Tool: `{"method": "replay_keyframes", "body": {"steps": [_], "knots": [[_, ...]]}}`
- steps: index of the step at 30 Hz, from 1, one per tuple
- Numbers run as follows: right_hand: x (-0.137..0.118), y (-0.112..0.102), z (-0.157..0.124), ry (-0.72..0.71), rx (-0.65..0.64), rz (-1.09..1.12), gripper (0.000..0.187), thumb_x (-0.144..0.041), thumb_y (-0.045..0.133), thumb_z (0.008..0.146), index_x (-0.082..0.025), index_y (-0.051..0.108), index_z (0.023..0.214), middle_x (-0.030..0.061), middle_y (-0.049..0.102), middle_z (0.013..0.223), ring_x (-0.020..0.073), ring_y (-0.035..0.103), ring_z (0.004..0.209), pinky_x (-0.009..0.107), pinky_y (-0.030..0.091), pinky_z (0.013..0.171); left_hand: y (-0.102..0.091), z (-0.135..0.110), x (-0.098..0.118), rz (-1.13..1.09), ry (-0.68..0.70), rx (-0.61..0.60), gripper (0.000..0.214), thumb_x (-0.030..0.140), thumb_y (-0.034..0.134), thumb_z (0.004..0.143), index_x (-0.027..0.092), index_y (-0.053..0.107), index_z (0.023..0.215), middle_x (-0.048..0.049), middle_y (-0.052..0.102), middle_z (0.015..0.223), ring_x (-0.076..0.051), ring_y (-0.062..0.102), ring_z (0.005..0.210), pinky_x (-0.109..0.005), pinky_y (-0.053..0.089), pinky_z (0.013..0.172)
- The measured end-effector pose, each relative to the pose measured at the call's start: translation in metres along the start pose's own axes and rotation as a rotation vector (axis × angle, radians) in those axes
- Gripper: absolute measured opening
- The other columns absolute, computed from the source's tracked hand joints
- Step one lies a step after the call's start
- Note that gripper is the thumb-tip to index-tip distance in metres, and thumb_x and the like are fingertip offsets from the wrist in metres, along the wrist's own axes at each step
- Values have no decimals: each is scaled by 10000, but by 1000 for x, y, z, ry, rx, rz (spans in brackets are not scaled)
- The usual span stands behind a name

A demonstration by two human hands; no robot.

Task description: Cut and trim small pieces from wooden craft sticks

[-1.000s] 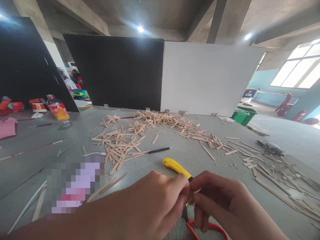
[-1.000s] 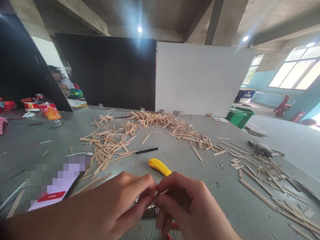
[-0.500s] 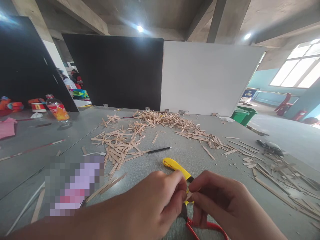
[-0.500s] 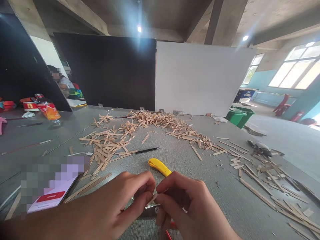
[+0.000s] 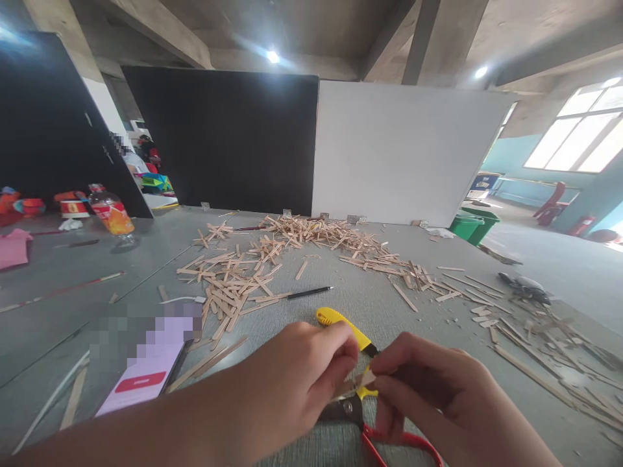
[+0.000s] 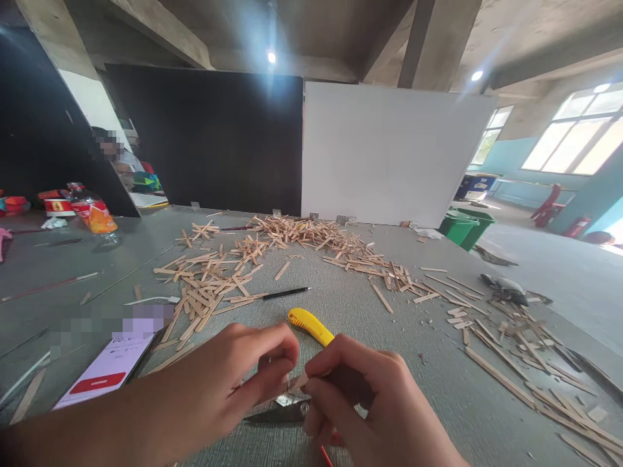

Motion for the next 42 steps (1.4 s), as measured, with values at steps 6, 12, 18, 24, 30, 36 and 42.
{"method": "replay_keyframes", "body": {"steps": [6,12,18,24,30,36,42], "knots": [[0,-2,2,-22,8,-38,241,-471,688,904,-238,681,842,-12,723,640,146,661,599,211,557,606,-8,1,4,-9,219,-16,215,221,496,1079,218,697,1003,33,722,896,-109,622,782,-228,425,708],[1,-1,2,-53,10,-91,265,-478,657,932,-240,678,819,-13,714,635,142,656,584,203,561,594,-6,3,2,16,175,4,165,242,576,1040,213,695,929,36,720,833,-118,633,735,-234,435,680],[7,1,1,-142,0,-167,240,-449,624,964,-256,694,839,-13,711,641,148,659,585,209,571,597,0,0,2,155,191,-2,74,180,544,975,198,563,906,6,659,838,-145,602,706,-259,424,642],[7,1,1,-309,6,-247,182,-340,608,970,-260,707,839,0,732,679,156,696,569,231,609,609,6,-1,6,133,163,-17,128,83,568,838,199,519,858,6,647,814,-149,583,694,-251,410,623],[9,-2,0,-482,8,-449,160,-252,581,995,-256,670,862,-5,720,694,150,681,572,214,572,562,6,1,1,212,84,61,108,149,520,871,211,483,790,34,566,662,-128,447,539,-257,315,521],[9,-4,3,-476,91,-550,135,-245,588,991,-262,670,884,-21,721,694,146,670,550,224,561,553,1,1,2,24,27,-26,164,273,511,1016,221,658,1067,-4,698,854,-165,636,733,-238,415,598],[13,-9,6,-435,153,-575,114,-284,484,1046,-261,582,994,-16,728,708,154,703,568,232,556,530,1,1,-7,50,32,-42,124,167,558,960,224,658,913,31,645,761,-118,597,609,-207,380,519]]}}
Point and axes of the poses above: each hand's wrist, its own z-axis towards the middle knuckle, its own y-axis out of the palm, x = y × z, the point moved 1 cm from there along z, towards the middle knuckle
